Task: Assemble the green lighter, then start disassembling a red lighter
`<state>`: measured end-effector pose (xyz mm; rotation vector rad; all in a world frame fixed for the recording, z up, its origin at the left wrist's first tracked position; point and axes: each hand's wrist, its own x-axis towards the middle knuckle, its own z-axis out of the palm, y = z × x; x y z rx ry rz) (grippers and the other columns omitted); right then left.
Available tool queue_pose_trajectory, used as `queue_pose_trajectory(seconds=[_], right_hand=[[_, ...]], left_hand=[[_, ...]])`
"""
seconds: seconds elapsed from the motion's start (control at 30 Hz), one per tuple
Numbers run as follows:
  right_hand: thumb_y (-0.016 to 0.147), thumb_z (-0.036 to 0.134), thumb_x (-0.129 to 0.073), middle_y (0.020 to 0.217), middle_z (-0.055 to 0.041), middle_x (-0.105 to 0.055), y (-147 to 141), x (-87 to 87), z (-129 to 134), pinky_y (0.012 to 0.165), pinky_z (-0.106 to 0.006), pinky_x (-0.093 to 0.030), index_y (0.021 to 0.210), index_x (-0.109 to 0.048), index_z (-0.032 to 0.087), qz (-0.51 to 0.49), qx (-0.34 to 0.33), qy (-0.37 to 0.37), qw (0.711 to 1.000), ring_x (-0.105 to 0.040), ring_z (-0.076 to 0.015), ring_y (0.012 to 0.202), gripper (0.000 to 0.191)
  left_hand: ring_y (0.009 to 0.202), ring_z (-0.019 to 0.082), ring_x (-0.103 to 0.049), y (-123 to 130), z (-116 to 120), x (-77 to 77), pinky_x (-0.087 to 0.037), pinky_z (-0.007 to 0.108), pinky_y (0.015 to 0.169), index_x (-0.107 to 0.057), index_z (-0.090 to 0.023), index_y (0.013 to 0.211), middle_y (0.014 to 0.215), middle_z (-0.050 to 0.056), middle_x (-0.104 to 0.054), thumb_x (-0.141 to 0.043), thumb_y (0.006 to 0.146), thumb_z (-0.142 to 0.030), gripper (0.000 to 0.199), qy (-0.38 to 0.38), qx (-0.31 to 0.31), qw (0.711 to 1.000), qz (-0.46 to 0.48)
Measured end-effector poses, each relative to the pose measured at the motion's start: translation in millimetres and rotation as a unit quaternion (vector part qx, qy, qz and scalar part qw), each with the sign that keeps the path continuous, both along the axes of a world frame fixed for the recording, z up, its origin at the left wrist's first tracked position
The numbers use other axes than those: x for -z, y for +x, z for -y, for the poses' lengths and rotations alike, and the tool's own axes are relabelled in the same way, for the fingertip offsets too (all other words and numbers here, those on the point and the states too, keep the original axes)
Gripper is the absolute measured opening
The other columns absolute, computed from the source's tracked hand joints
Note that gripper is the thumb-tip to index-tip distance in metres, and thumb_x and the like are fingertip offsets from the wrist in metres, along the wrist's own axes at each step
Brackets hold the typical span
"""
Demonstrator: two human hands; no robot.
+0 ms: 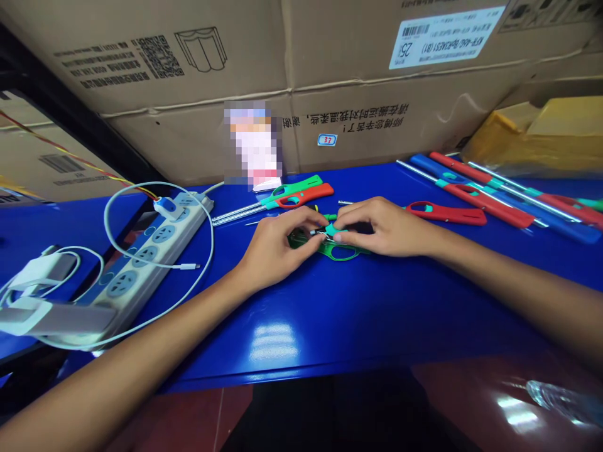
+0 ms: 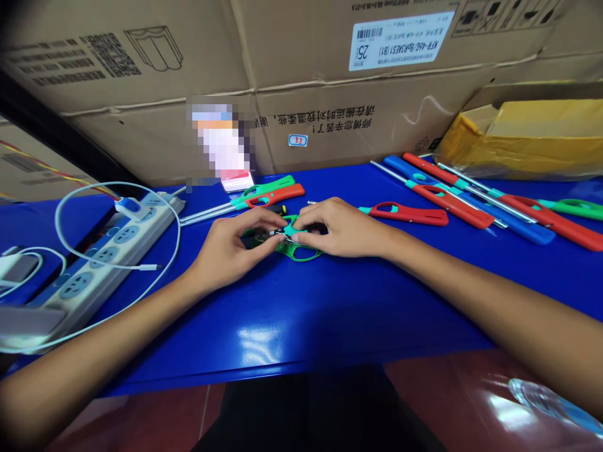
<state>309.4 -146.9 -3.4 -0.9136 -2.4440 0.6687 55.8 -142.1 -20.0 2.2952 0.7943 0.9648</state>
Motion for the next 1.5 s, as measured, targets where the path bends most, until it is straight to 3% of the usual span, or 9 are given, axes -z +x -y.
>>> queue_pose_trajectory(seconds=[0.17,0.3,0.6,0.7,1.03,1.5], right_hand=[[0.111,0.036,-0.054,0.09,-0.0053,-0.072,-1.3,-1.9,-1.1,0.083,-0.036,-0.045,0.093,-0.074,0.018,0.041,-0.001,0.045,0.998,-0.064,-0.0205,0.085,0.032],[0.113,0.036,-0.049,0.086,-0.0039,-0.063,-4.5,-1.6,1.0,0.077,-0.033,-0.041,0.088,-0.067,0.018,0.052,0.006,0.073,0.996,-0.059,-0.0189,0.08,0.035],[0.11,0.034,-0.055,0.08,-0.0007,-0.057,-5.5,1.5,2.7,0.072,-0.031,-0.037,0.083,-0.063,0.019,0.035,0.018,0.091,0.995,-0.053,-0.0158,0.073,0.032],[0.109,0.033,-0.055,0.08,-0.0006,-0.057,-5.4,2.2,1.5,0.072,-0.031,-0.037,0.083,-0.064,0.018,0.027,0.013,0.085,0.996,-0.053,-0.0155,0.072,0.031],[0.11,0.038,-0.057,0.087,-0.0035,-0.073,-6.7,2.5,1.4,0.082,-0.034,-0.044,0.095,-0.077,0.02,0.014,0.009,0.052,0.998,-0.063,-0.0197,0.083,0.03],[0.109,0.038,-0.061,0.087,-0.0058,-0.073,-3.2,2.3,2.4,0.076,-0.032,-0.043,0.1,-0.082,0.018,0.023,0.017,0.088,0.996,-0.064,-0.0192,0.08,0.03]], left_hand=[[0.088,0.013,-0.074,0.9,-0.7,1.2,-0.058,0.024,0.082,-0.073,-0.018,0.111,0.102,0.002,-0.08,-0.071,0.097,-0.019,0.014,-0.003,-0.008,1.0,0.003],[0.086,0.012,-0.073,0.8,-1.3,1.8,-0.057,0.024,0.082,-0.072,-0.017,0.11,0.101,0.002,-0.079,-0.072,0.095,-0.019,0.015,-0.012,-0.009,1.0,0.018],[0.086,0.012,-0.071,2.5,2.7,-0.2,-0.058,0.025,0.082,-0.07,-0.016,0.12,0.107,0.003,-0.078,-0.074,0.097,-0.023,0.024,-0.038,0.016,0.999,0.008],[0.085,0.012,-0.071,4.0,4.4,-1.1,-0.058,0.025,0.081,-0.071,-0.017,0.117,0.106,0.002,-0.078,-0.076,0.098,-0.028,0.023,-0.036,0.001,0.999,0.004],[0.083,0.013,-0.071,4.1,5.1,0.4,-0.058,0.026,0.08,-0.07,-0.018,0.112,0.102,0.002,-0.077,-0.069,0.095,-0.018,0.016,-0.036,-0.012,0.999,0.015],[0.091,0.018,-0.078,-0.2,-0.9,1.5,-0.06,0.029,0.083,-0.079,-0.02,0.108,0.103,0.003,-0.083,-0.081,0.092,-0.026,0.016,-0.097,-0.021,0.994,0.043]])
